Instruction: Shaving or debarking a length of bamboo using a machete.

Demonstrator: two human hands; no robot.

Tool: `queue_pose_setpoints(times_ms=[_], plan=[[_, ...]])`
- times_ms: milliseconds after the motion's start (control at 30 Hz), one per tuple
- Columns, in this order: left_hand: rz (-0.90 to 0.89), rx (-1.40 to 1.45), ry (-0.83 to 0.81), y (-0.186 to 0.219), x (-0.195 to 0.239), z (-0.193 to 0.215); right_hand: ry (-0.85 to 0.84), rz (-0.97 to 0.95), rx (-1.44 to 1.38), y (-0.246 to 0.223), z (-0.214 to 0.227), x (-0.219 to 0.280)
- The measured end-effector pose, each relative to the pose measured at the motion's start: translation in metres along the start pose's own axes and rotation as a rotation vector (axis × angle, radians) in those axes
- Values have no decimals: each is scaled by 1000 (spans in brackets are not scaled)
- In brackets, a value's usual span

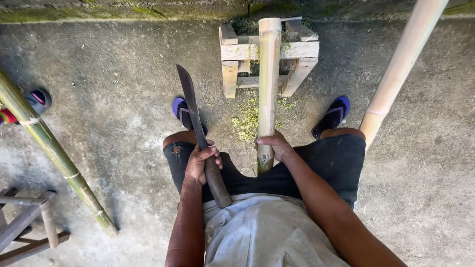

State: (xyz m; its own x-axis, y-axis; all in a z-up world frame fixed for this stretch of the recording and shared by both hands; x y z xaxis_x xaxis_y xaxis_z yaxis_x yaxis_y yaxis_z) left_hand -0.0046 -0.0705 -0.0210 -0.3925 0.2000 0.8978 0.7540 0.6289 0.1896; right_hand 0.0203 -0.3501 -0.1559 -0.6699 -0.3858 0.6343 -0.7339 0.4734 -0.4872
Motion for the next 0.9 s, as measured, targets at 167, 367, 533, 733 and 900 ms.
queue_pose_setpoints(times_ms=[167, 367, 533, 733, 900], plan=[[71, -14, 25, 10, -5, -7, 177, 58, 137, -13, -25, 0], [112, -56, 77, 9, 4, -12, 450, 181, 434, -21, -47, 2], [81, -95, 100, 18, -6, -16, 466, 285, 569, -40, -59, -16], [81, -93, 49, 8, -1, -12, 509, 221, 748, -52, -72, -1], [21, -133, 45, 2, -1, -11, 395, 304, 708, -47, -61, 1]])
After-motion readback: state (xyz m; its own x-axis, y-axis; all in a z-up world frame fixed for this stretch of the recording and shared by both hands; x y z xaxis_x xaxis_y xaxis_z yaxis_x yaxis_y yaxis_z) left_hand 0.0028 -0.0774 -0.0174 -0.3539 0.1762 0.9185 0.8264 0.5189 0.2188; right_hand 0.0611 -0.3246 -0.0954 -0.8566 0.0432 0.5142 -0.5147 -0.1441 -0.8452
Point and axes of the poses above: each hand's wrist, its own x-axis away from the middle knuckle, its own z-axis out of the back of the hand, y = z × x, the point moved 2 cm from there along -x, towards the middle knuckle, and after that the axes turned 14 degrees about z, right-handed, at the moved point
